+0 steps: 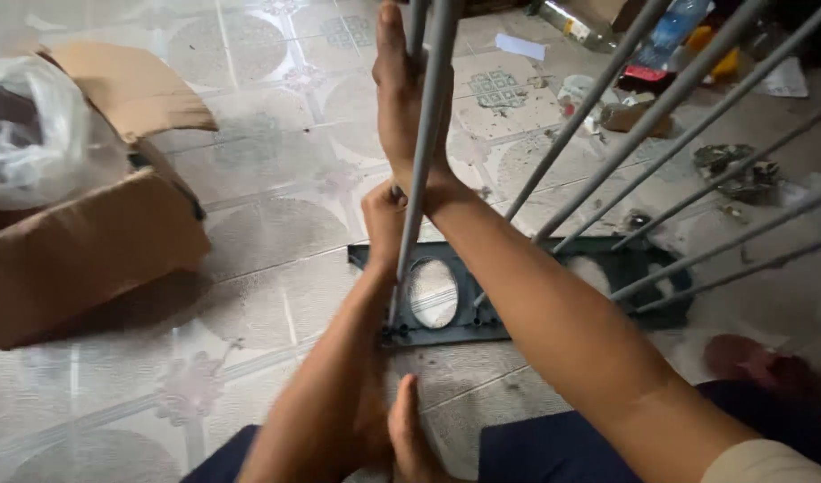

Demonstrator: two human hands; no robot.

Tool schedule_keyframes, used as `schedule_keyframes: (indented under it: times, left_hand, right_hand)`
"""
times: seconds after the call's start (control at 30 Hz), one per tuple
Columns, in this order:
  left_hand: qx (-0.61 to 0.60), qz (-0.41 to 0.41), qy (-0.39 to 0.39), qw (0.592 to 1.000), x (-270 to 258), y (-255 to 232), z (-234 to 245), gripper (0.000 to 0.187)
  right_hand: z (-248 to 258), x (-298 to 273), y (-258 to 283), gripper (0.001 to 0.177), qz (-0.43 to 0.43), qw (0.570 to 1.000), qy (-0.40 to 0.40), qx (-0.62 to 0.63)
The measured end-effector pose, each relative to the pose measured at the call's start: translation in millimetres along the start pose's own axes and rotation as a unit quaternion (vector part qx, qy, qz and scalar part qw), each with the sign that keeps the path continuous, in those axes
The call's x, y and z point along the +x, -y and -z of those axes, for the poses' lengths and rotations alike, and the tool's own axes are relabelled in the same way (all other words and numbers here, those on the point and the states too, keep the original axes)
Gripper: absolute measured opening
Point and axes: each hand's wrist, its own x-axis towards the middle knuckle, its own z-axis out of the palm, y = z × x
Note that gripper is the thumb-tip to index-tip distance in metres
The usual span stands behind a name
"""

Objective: Assembling a multi-tier shoe rack by inserting metal rods into plastic side frames.

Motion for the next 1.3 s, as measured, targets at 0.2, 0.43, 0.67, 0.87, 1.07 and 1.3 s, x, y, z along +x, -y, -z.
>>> schedule_keyframes:
  times: [0.2,0.43,0.67,0.87,1.07,1.3]
  left_hand:
    - [-0.156,0.086,0.213,0.961,15.0,18.0,20.0,0.044]
    - [-0.067,0.091,0.281,0.953,29.2,1.3,28.8,0.048]
    - [-0.037,0.007,0.175,0.984,28.0,-71.2,25.5,0.028]
    - [0.005,0.029,0.119,0.992,22.2,-41.9,12.4,0.043]
    - [-0.037,0.075,0.228,0.970,41.2,-25.9,18.7,0.042]
    - [-0.068,0.130,0.334,0.931,47.1,-25.8,31.7,0.029]
  right_hand:
    - [66.0,46.7,-4.5,0.060,-0.048,0.881,0.430,0.191]
    - [31.5,41.6,-5.7,0.058,-0.034,0.872,0.396,0.286]
    - [-0.2,35.9,-12.4,0.050,0.045,0.981,0.079,0.169]
    - [35.0,35.4,16.2,0.053,-0.049,0.968,0.196,0.148]
    - [48.8,61.2,-18.3,0.056,-0.074,0.862,0.403,0.297]
    - [24.9,29.6,-7.4,0.051,-0.038,0.932,0.215,0.290]
